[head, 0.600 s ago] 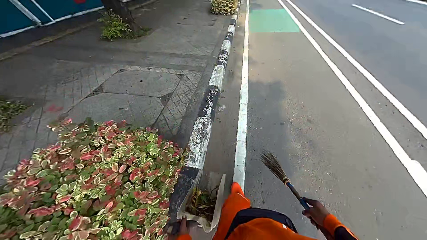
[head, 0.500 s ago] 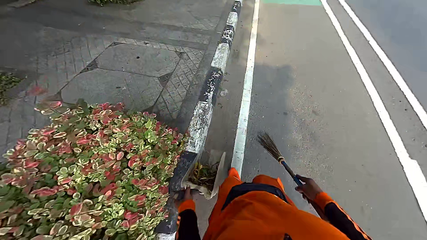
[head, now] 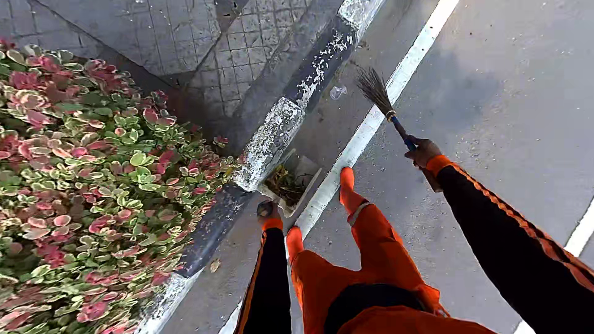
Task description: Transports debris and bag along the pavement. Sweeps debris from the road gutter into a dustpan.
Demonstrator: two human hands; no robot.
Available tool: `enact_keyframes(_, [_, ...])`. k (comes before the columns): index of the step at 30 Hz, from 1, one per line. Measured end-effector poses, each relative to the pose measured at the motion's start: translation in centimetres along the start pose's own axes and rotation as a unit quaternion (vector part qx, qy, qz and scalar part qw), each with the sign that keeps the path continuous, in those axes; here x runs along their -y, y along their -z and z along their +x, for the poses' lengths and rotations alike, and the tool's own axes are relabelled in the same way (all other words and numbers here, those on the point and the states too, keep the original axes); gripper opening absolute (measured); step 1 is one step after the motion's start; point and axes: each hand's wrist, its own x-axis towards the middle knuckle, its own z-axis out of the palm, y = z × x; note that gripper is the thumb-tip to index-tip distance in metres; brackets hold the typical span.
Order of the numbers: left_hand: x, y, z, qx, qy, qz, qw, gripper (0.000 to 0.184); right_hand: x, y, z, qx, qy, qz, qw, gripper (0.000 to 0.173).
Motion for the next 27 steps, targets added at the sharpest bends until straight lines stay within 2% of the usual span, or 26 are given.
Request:
enact_keyframes(2, [-4.1,-3.7,0.7,0.011,0.047,0.038,0.998,0.046,3.8,2.8,7.7,0.000,0.029,-0.082,0.996,0.069])
enact_keyframes(5, [-6.9,-8.5,2.3,0.034,0.102,0.105,0.989,0.047,5.3,5.1,11.9,0.052,0.079,-0.249,0.964,0.077])
enact_keyframes(7, [-7.4,-10.9,3.5,0.037,0.128,0.117,0.984,0.047,3.0,7.2,9.3,0.118,0.112,-0.299,0.940,0.079])
enact_keyframes(9, [-7.3,-12.5,3.9,0.023,0.141,0.091,0.986,0.046,1.6,10.4,3.7,0.208,0.073,-0.328,0.919,0.078])
enact_keyframes(11, [-6.0,-13.5,3.7,0.005,0.147,0.056,0.988,0.044,0.5,12.2,-1.0,0.229,0.038,-0.327,0.916,0.076])
enact_keyframes(13, [-4.5,-14.0,3.5,-0.007,0.146,0.028,0.989,0.044,-0.7,11.4,-2.8,0.200,0.031,-0.306,0.930,0.076])
enact_keyframes(16, [-2.2,-14.5,3.1,-0.018,0.132,-0.010,0.991,0.045,-0.9,6.0,-1.3,0.170,0.058,-0.308,0.934,0.078])
enact_keyframes(19, [-2.1,-14.8,2.6,-0.019,0.142,-0.015,0.990,0.046,0.1,-0.4,0.7,0.222,0.084,-0.347,0.907,0.081])
enact_keyframes(21, [-2.2,-14.9,2.6,-0.030,0.138,-0.026,0.990,0.046,0.4,-3.3,-0.2,0.273,0.105,-0.360,0.886,0.082])
enact_keyframes(23, [-1.8,-14.4,1.9,-0.027,0.132,-0.031,0.990,0.044,-0.6,-4.3,-2.9,0.311,0.122,-0.373,0.865,0.082])
enact_keyframes(27, [0.0,-11.5,-0.2,-0.021,0.122,-0.054,0.991,0.041,-3.9,-2.1,-10.1,0.339,0.131,-0.381,0.850,0.080])
